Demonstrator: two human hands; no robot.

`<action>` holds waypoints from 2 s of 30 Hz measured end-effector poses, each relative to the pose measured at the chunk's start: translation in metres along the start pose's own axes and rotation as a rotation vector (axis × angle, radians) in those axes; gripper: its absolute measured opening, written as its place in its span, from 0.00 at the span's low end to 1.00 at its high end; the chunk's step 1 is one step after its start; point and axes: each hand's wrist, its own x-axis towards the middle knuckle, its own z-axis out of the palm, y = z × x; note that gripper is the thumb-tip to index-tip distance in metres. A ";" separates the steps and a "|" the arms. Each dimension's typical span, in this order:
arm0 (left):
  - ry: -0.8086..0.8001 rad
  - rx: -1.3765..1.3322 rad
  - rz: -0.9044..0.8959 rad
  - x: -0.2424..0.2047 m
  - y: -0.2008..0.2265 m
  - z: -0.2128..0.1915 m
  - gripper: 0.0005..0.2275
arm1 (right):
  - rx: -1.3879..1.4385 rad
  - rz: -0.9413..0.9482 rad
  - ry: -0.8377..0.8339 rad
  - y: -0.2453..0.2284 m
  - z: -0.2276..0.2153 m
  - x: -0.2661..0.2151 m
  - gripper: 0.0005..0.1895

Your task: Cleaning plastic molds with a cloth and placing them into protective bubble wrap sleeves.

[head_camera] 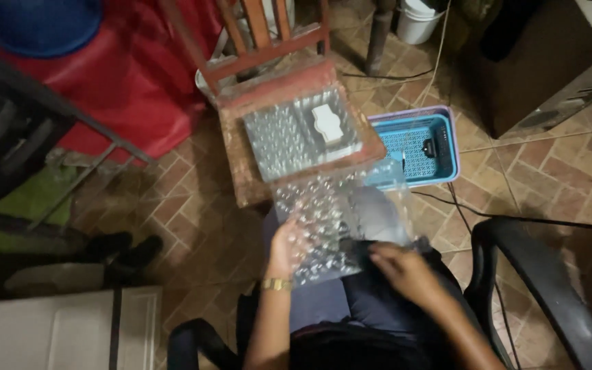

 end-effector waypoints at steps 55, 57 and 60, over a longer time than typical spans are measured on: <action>0.343 1.349 0.381 -0.037 0.019 -0.017 0.27 | -0.592 -0.231 -0.315 -0.030 0.013 -0.033 0.26; 0.357 1.381 0.387 -0.035 0.018 -0.012 0.28 | -0.702 -0.256 -0.097 -0.026 0.004 -0.018 0.24; 0.335 1.403 0.365 -0.031 0.019 -0.025 0.28 | -0.733 -0.187 -0.152 0.005 0.007 0.019 0.29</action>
